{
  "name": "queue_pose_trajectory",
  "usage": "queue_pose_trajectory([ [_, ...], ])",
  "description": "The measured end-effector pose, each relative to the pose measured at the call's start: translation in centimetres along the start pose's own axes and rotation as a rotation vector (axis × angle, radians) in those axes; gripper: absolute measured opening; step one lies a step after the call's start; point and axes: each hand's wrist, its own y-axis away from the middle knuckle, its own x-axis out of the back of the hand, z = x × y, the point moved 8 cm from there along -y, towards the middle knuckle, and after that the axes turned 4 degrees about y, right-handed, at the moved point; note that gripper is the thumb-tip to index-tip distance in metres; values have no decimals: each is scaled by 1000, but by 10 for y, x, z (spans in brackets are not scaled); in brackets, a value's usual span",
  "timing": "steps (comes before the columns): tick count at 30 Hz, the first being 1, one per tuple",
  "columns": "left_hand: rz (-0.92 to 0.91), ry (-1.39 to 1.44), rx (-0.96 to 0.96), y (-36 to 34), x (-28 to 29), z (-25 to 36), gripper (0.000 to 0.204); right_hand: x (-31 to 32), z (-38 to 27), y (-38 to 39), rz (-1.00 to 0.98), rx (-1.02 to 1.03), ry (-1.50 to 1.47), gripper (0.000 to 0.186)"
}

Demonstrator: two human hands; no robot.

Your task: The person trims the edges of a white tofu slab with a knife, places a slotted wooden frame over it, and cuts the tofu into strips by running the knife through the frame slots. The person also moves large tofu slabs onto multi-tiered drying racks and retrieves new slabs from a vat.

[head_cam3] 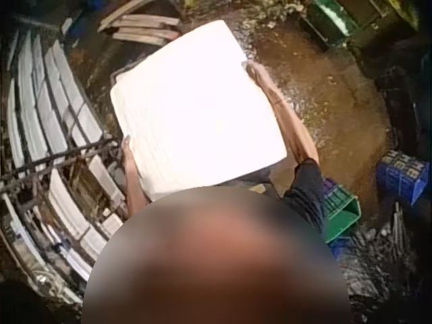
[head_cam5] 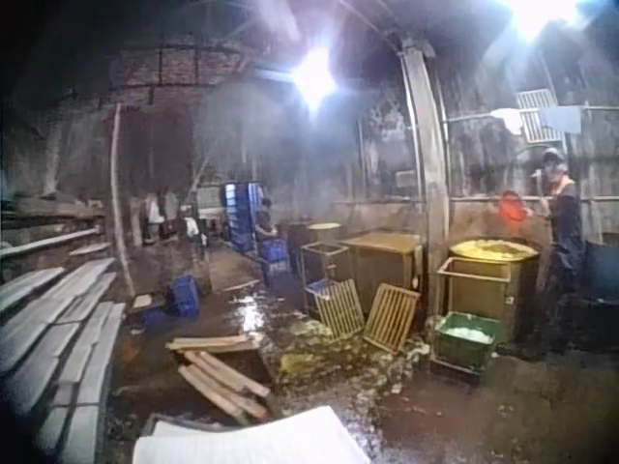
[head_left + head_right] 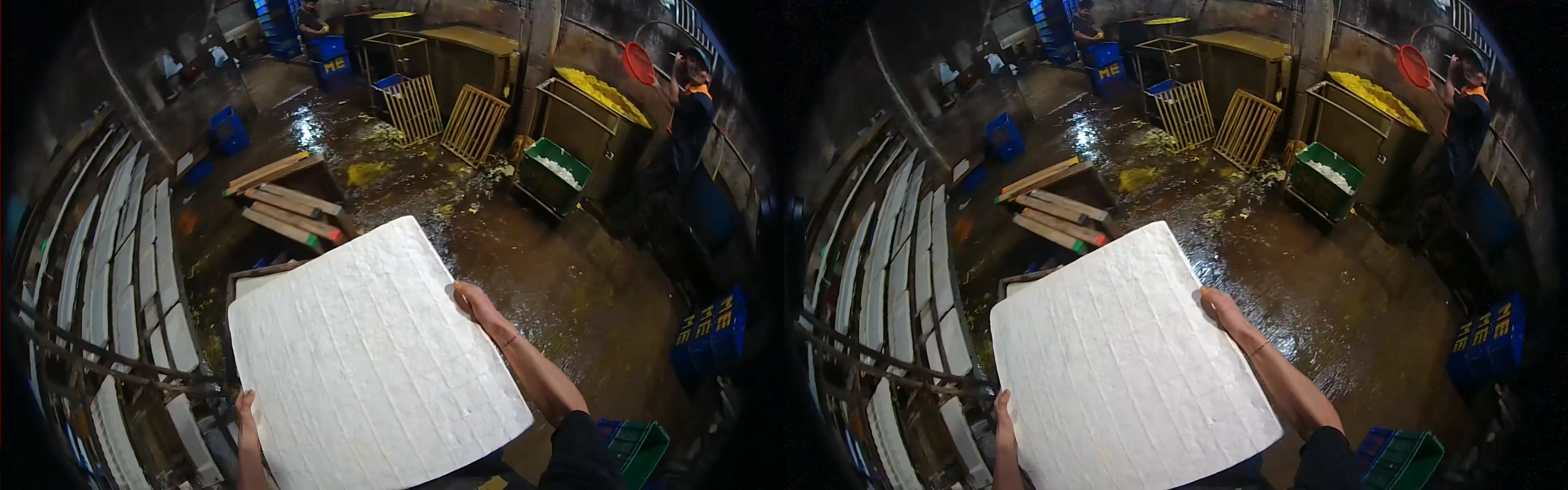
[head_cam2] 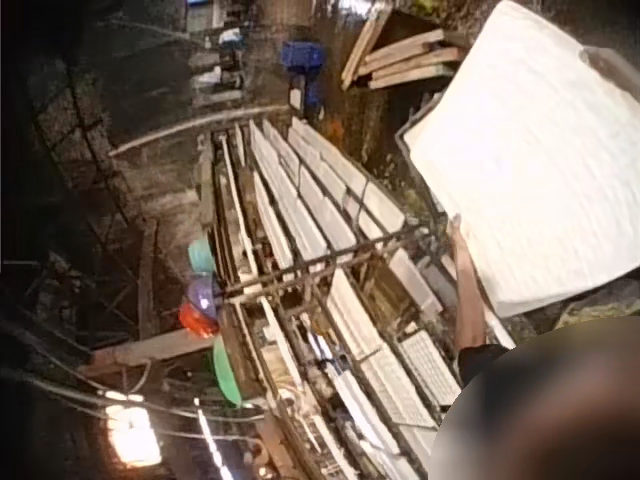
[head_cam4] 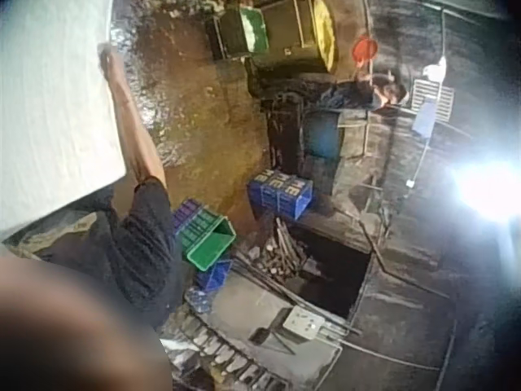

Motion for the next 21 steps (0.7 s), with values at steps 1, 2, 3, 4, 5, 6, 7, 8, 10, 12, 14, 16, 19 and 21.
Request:
queue_pose_trajectory([
  [1,15,-28,8,-15,-34,8,74,36,-3,-19,55,-38,0,40],
  [2,-4,-38,8,-32,-65,20,67,68,-14,-42,74,46,-1,41],
  [3,-10,-42,4,-45,-98,37,59,88,-32,-58,81,-27,9,41],
  [4,52,-104,-40,-65,-115,56,57,103,-50,-76,66,-36,26,40],
  [5,19,-99,-42,-84,-137,74,57,119,-64,-98,48,-45,43,40],
  [6,-27,-73,-49,-101,-172,100,57,139,-81,-123,45,-31,66,40],
  [7,-68,-51,-54,-117,-203,125,57,157,-94,-150,67,-28,66,40],
  [8,-105,-22,-69,-135,-236,153,57,175,-114,-180,89,-13,72,40],
  [10,-148,10,-104,-167,-288,211,57,190,-161,-233,124,7,19,41],
  [12,-238,41,-138,-209,-357,266,57,249,-164,-298,212,9,-91,39],
  [14,-264,46,-152,-259,-402,310,57,252,-213,-352,182,79,-33,38],
  [16,-315,70,-153,-304,-465,358,57,307,-241,-404,275,121,-22,40],
  [19,-245,65,-69,-367,-527,424,60,320,-299,-466,387,77,-93,44],
  [21,-344,81,-182,-450,-563,461,62,342,-334,-533,389,204,-65,43],
])
